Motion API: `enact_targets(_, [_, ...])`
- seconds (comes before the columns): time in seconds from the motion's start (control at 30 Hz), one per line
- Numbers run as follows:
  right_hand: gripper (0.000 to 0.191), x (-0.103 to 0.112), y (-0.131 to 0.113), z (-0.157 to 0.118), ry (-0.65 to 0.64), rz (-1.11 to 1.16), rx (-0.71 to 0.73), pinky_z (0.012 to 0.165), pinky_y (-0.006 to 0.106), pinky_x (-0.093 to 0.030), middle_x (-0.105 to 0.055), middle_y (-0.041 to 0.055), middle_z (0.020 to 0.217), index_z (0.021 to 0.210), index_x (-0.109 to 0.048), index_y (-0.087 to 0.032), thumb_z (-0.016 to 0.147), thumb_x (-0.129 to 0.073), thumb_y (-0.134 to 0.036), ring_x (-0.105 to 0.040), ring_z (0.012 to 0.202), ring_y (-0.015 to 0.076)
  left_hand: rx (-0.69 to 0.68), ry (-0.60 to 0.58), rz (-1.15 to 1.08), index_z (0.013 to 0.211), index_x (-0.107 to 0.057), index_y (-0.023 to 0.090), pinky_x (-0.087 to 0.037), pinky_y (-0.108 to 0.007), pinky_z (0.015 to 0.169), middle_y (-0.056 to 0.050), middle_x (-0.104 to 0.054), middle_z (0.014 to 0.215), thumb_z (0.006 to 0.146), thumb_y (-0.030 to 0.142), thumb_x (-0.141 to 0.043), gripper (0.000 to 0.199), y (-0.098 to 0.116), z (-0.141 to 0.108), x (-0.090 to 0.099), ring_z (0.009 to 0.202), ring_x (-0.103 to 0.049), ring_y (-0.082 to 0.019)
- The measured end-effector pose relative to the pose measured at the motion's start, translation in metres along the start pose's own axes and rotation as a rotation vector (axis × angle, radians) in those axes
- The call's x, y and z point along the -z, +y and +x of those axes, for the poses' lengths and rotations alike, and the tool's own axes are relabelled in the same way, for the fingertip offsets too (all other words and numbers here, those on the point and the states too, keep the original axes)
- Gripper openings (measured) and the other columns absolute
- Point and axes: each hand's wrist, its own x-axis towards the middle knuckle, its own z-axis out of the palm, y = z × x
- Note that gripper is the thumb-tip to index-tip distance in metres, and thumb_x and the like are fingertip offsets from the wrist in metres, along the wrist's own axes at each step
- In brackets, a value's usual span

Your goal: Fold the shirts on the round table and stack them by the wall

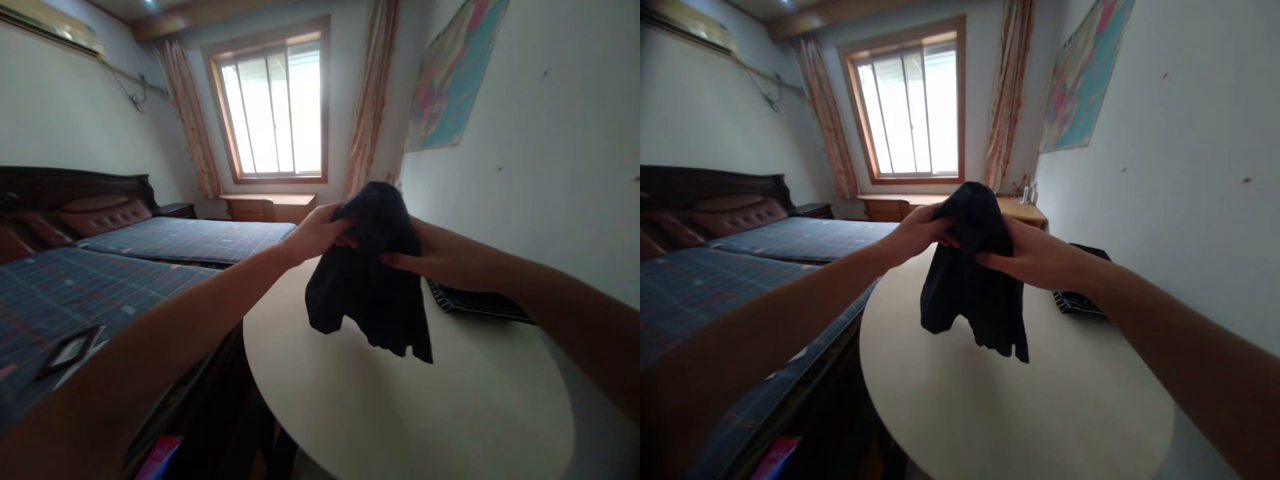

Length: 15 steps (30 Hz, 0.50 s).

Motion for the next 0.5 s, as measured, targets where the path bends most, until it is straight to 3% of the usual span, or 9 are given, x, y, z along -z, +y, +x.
enact_targets(0.07, [0.042,-0.003,0.01,-0.002,-0.076,0.005,0.021,0.081,0.041,-0.056,-0.07,0.0059,0.108,0.119,-0.061,-0.025,0.079,-0.069,-0.037,-0.066,0.096,0.028,-0.02,-0.021,-0.026,0.107,-0.063,0.016,-0.054,-0.022,0.064,0.0,-0.068,0.077,0.097,0.024,-0.053,0.017,-0.001,0.005,0.007,0.066,-0.067,-0.011])
enact_targets(0.17, [0.041,-0.009,0.027,-0.001,-0.062,-0.109,0.014,0.086,0.044,-0.054,-0.067,0.0086,0.114,0.114,-0.062,-0.024,0.073,-0.069,-0.023,-0.064,0.101,0.0308,-0.049,-0.037,0.033,0.106,-0.063,0.016,-0.054,-0.025,0.069,0.0,-0.067,0.077,0.096,0.022,-0.051,0.017,-0.004,0.013,0.018,0.07,-0.066,-0.012])
enact_targets(0.33, [0.047,-0.001,0.052,0.003,0.017,-0.494,-0.297,0.071,0.039,-0.048,-0.07,0.0116,0.091,0.103,-0.065,-0.024,0.063,-0.058,0.001,-0.066,0.082,0.0298,-0.156,0.163,0.185,0.103,-0.064,0.016,-0.053,-0.03,0.078,-0.001,-0.066,0.083,0.096,0.021,-0.05,0.016,-0.006,0.024,0.049,0.08,-0.065,-0.015])
enact_targets(0.43, [0.042,0.017,0.051,0.005,0.162,-0.563,-0.377,0.067,0.037,-0.043,-0.071,0.0121,0.087,0.097,-0.066,-0.024,0.064,-0.058,0.0,-0.064,0.076,0.0264,-0.185,0.281,0.263,0.103,-0.064,0.015,-0.051,-0.032,0.082,-0.002,-0.067,0.087,0.095,0.022,-0.048,0.019,-0.01,0.029,0.07,0.087,-0.063,-0.018])
enact_targets(0.5, [0.035,0.028,0.048,0.008,0.307,-0.554,-0.358,0.069,0.037,-0.042,-0.073,0.0123,0.09,0.095,-0.067,-0.025,0.068,-0.058,-0.004,-0.064,0.077,0.0245,-0.16,0.292,0.304,0.101,-0.065,0.015,-0.05,-0.031,0.08,-0.003,-0.067,0.086,0.093,0.021,-0.047,0.02,-0.016,0.03,0.08,0.085,-0.062,-0.018])
